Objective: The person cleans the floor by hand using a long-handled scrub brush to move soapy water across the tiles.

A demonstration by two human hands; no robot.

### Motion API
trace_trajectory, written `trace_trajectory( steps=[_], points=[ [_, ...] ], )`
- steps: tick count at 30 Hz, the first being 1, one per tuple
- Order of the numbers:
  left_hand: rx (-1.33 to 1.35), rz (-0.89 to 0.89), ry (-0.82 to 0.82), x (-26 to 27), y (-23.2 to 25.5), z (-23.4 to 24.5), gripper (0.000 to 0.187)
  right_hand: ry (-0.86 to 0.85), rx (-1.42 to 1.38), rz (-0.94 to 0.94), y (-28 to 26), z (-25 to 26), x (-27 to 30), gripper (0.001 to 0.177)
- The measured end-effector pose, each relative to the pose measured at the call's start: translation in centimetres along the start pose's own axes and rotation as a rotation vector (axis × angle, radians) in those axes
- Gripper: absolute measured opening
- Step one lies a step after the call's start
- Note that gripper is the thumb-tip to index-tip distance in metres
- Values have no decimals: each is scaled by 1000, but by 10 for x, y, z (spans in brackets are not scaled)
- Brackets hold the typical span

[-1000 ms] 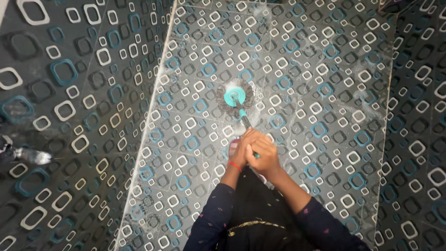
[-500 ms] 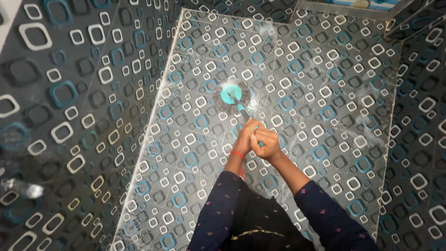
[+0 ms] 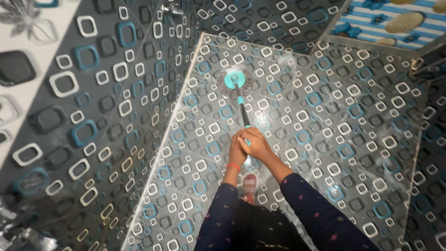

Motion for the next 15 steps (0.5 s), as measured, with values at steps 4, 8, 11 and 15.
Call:
trace_trajectory(
  steps=[4, 8, 11, 15],
  points=[
    [165, 230, -11, 5, -25, 32, 70, 15, 110, -143, 63, -30, -30, 14],
    [148, 242, 21, 13, -38, 55, 68, -2, 170, -460, 163, -46, -41, 28],
    [154, 268, 27, 27, -48, 59, 66, -67, 51, -680, 235, -39, -32, 39],
    [155, 396, -42, 49, -62, 42, 64, -135, 93, -499, 244, -23, -28, 35]
  ],
)
Point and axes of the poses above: each hand's wrist, its own x-axis away from the middle knuckle, its own z-axis out of the back of the hand, y = z × x, the point moved 10 cm from there along -x, towards the middle knuckle, and after that the axes turned 13 degrees about -y, right-handed, at the moved point
